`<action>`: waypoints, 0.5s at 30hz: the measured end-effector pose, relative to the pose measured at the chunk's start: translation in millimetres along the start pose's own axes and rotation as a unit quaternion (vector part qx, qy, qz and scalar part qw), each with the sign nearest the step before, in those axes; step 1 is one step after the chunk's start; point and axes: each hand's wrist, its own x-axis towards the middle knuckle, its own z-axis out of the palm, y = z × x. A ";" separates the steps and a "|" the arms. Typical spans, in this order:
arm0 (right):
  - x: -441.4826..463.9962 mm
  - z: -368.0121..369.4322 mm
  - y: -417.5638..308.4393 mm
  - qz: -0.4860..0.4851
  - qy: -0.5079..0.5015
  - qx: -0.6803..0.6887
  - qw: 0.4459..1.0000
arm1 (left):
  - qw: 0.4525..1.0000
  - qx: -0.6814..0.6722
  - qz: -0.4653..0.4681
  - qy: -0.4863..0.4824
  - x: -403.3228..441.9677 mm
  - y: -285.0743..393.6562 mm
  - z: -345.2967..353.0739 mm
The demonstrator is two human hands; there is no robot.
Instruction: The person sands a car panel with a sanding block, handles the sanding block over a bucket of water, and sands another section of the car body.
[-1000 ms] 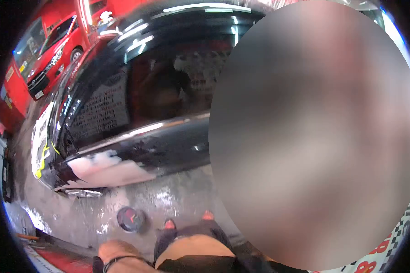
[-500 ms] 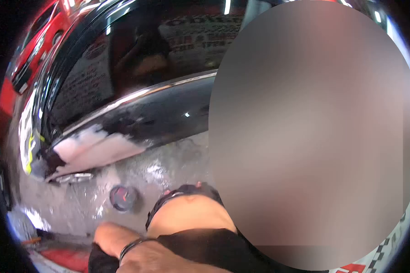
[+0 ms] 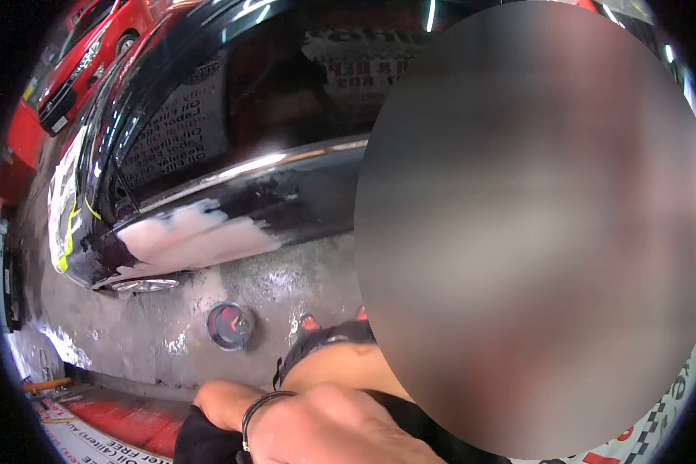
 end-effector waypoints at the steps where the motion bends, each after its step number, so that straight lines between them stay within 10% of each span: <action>1: 2.1 -4.8 -0.9 0.023 -0.007 -0.007 1.000 | 1.000 0.004 0.004 -0.004 -5.0 0.0 3.7; 8: 69.5 -12.0 -56.5 -0.064 -0.083 -0.137 0.985 | 0.995 0.051 0.081 0.010 26.1 -18.7 -13.7; 12: 203.3 2.0 52.3 -0.064 -0.222 -0.124 0.965 | 0.988 0.098 0.115 0.025 62.7 -29.1 -53.8; 15: 249.8 22.7 -39.9 -0.085 -0.240 -0.176 0.951 | 0.983 0.140 0.107 0.045 94.1 -42.2 -75.7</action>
